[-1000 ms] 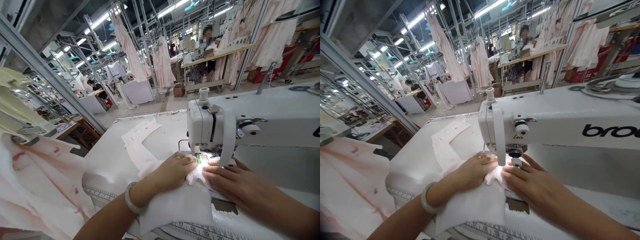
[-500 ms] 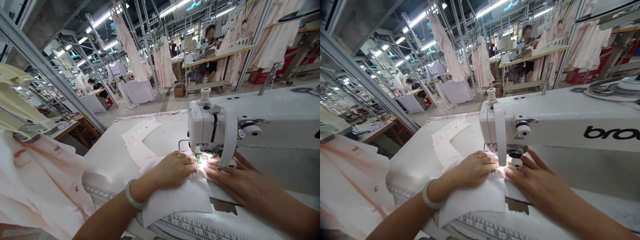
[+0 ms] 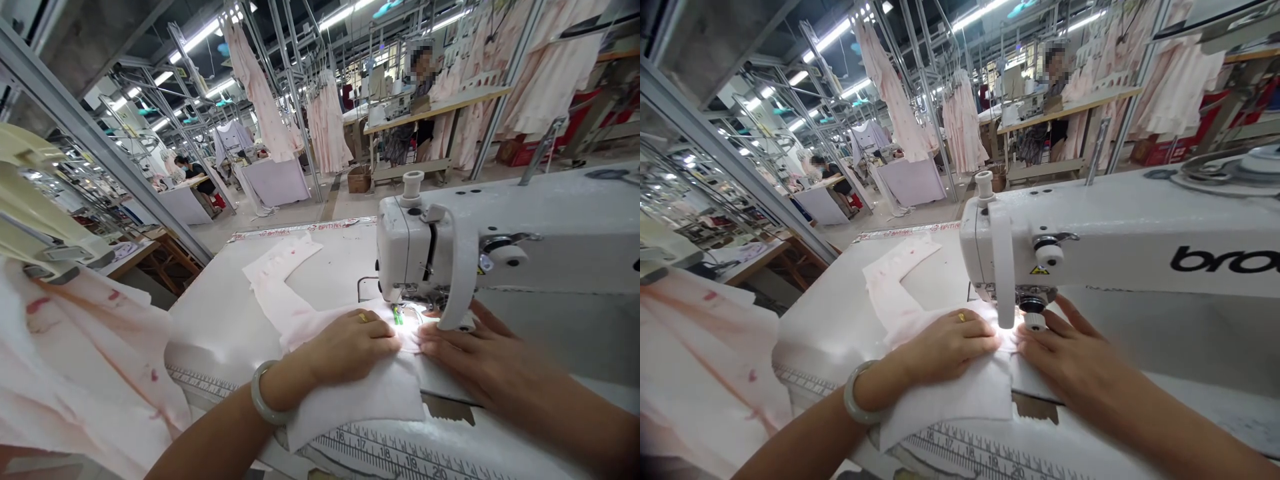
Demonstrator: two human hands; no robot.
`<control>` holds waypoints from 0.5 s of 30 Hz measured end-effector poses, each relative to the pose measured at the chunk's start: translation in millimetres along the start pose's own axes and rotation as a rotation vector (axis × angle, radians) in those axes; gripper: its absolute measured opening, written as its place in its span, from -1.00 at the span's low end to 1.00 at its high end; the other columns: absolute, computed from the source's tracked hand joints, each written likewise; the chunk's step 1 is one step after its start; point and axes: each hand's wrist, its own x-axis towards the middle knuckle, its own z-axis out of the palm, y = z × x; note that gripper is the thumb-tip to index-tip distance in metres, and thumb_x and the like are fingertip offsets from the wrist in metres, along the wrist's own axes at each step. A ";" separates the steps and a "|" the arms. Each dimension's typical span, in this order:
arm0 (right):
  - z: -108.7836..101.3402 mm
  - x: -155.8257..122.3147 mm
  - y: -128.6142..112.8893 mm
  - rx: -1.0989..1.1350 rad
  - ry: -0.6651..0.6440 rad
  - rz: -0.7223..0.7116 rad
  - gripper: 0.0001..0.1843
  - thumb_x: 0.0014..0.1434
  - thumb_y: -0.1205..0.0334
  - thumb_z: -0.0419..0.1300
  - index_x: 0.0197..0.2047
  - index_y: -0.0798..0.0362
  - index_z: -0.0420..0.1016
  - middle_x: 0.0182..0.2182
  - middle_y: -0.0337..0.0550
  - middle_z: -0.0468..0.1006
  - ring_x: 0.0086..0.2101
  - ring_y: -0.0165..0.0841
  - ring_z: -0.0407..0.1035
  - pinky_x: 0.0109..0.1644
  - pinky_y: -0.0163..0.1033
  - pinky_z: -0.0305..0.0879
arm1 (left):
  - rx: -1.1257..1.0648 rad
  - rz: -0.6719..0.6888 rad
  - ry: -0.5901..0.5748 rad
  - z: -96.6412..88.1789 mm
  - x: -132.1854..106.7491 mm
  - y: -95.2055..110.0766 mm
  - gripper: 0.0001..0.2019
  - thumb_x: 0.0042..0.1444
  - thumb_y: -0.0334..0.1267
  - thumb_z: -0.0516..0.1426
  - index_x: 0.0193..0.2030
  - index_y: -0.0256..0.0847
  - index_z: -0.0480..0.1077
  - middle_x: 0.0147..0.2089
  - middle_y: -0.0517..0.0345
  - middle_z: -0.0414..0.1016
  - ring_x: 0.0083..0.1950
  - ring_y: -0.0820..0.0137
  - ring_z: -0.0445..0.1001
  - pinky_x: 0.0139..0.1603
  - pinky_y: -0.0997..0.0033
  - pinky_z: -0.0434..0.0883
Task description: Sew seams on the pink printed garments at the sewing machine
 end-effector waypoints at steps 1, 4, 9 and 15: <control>-0.2 0.0 -0.2 -0.003 -0.004 0.000 -0.62 0.53 0.37 -0.08 -0.06 -0.01 0.57 -0.20 -0.21 0.73 -0.23 -0.29 0.58 0.61 -0.12 -0.42 | 0.000 0.002 -0.008 -0.2 0.0 -0.3 -0.71 0.44 -0.50 -0.02 0.08 -0.26 0.50 0.04 0.02 0.65 0.09 0.31 0.56 0.25 0.28 0.48; -1.5 1.0 -3.9 0.006 -0.007 0.011 -0.61 0.53 0.38 -0.10 0.04 0.00 0.56 -0.13 -0.20 0.73 -0.19 -0.32 0.59 0.61 -0.12 -0.41 | 0.005 0.020 -0.008 -0.6 -1.4 -0.6 -0.70 0.46 -0.49 -0.03 0.11 -0.28 0.49 0.04 0.01 0.65 0.10 0.31 0.57 0.22 0.26 0.50; -3.8 1.7 -5.5 0.041 -0.065 -0.003 -0.61 0.59 0.29 -0.11 0.07 -0.07 0.56 -0.03 -0.27 0.72 -0.06 -0.37 0.59 0.60 -0.14 -0.51 | 0.034 0.031 0.013 1.6 -8.6 1.9 -0.70 0.53 -0.43 -0.03 0.20 -0.31 0.47 0.09 0.01 0.67 0.16 0.29 0.58 0.24 0.22 0.51; -0.9 -4.2 5.6 -0.048 -0.091 -0.011 -0.66 0.57 0.03 0.03 0.22 -0.10 0.52 0.00 -0.22 0.71 0.02 -0.22 0.58 0.62 -0.05 -0.62 | 0.021 -0.034 0.034 2.6 -6.8 -3.9 -0.68 0.54 -0.42 -0.03 0.28 -0.31 0.44 0.31 -0.09 0.56 0.36 0.24 0.51 0.36 0.20 0.48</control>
